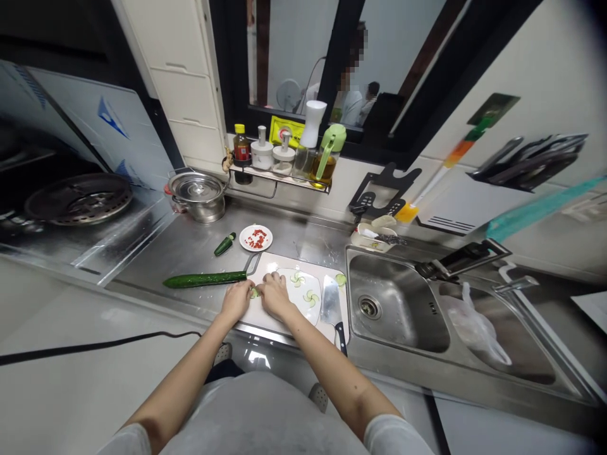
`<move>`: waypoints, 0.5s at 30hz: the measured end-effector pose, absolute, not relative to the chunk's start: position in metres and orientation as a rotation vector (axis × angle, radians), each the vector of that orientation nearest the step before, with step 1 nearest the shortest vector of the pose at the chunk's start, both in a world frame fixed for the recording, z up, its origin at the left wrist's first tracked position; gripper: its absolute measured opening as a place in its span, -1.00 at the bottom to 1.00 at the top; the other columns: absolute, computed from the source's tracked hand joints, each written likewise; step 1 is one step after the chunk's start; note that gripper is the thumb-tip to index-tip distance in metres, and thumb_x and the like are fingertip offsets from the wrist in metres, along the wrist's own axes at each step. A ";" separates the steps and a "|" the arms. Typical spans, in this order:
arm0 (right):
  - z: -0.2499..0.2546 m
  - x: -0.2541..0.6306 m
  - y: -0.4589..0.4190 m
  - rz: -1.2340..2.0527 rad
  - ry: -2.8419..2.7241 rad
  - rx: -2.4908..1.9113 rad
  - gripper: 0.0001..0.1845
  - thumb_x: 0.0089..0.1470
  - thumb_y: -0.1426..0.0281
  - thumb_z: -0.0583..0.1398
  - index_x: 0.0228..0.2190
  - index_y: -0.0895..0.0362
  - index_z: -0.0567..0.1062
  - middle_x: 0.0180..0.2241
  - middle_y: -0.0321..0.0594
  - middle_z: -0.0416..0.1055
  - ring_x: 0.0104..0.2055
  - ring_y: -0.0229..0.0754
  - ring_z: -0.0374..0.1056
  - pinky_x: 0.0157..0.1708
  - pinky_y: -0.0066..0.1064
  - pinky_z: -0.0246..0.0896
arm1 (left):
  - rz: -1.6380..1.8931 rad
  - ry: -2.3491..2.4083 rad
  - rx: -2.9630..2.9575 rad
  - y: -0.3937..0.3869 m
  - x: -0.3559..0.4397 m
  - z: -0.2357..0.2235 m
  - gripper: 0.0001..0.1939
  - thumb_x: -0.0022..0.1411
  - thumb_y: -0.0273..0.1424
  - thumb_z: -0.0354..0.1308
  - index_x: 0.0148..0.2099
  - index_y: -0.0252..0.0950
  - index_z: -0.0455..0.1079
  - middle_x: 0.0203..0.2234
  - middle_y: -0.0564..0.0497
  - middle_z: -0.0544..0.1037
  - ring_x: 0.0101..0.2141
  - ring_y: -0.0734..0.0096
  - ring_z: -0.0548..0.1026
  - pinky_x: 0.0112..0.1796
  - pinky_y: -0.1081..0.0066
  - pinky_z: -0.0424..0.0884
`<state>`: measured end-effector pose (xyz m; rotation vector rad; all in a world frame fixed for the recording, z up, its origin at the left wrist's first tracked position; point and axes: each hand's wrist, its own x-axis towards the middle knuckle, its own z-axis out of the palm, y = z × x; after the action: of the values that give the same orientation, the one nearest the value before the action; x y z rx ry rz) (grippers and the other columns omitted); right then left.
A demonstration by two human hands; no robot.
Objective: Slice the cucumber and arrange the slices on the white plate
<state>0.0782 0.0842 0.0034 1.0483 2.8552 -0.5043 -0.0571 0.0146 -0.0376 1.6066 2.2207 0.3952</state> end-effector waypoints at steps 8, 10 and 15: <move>-0.007 0.070 0.088 -0.444 2.765 1.013 -0.63 0.11 0.47 0.07 -0.13 0.04 0.58 0.05 -0.02 0.22 0.19 0.12 -0.13 0.13 0.02 -0.37 | 0.516 2.209 1.543 0.011 -0.060 -0.043 -0.76 0.23 -0.48 0.02 -0.07 -0.22 0.39 -0.26 -0.05 0.57 -0.15 0.24 0.48 -0.16 0.34 0.27; -0.007 0.069 0.087 -0.428 2.774 1.015 -0.63 0.10 0.47 0.07 -0.14 0.04 0.59 0.04 -0.01 0.23 0.19 0.12 -0.12 0.13 0.03 -0.35 | 0.617 2.188 1.490 0.008 -0.063 -0.045 -0.77 0.21 -0.46 0.03 -0.09 -0.22 0.39 -0.32 -0.02 0.56 -0.20 0.27 0.49 -0.19 0.36 0.29; -0.007 0.073 0.088 -0.505 2.826 1.067 -0.66 0.14 0.46 0.06 -0.17 0.06 0.59 0.03 -0.01 0.29 0.14 0.08 -0.04 0.10 -0.02 -0.24 | 1.075 1.857 1.215 0.005 -0.070 -0.041 -0.79 0.16 -0.37 0.06 -0.13 -0.27 0.35 -0.47 0.07 0.47 -0.38 0.42 0.46 -0.27 0.44 0.34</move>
<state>0.0728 0.0878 -0.0068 1.0667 2.8259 -0.5053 -0.0705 0.0048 -0.0407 1.2149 1.8574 1.0748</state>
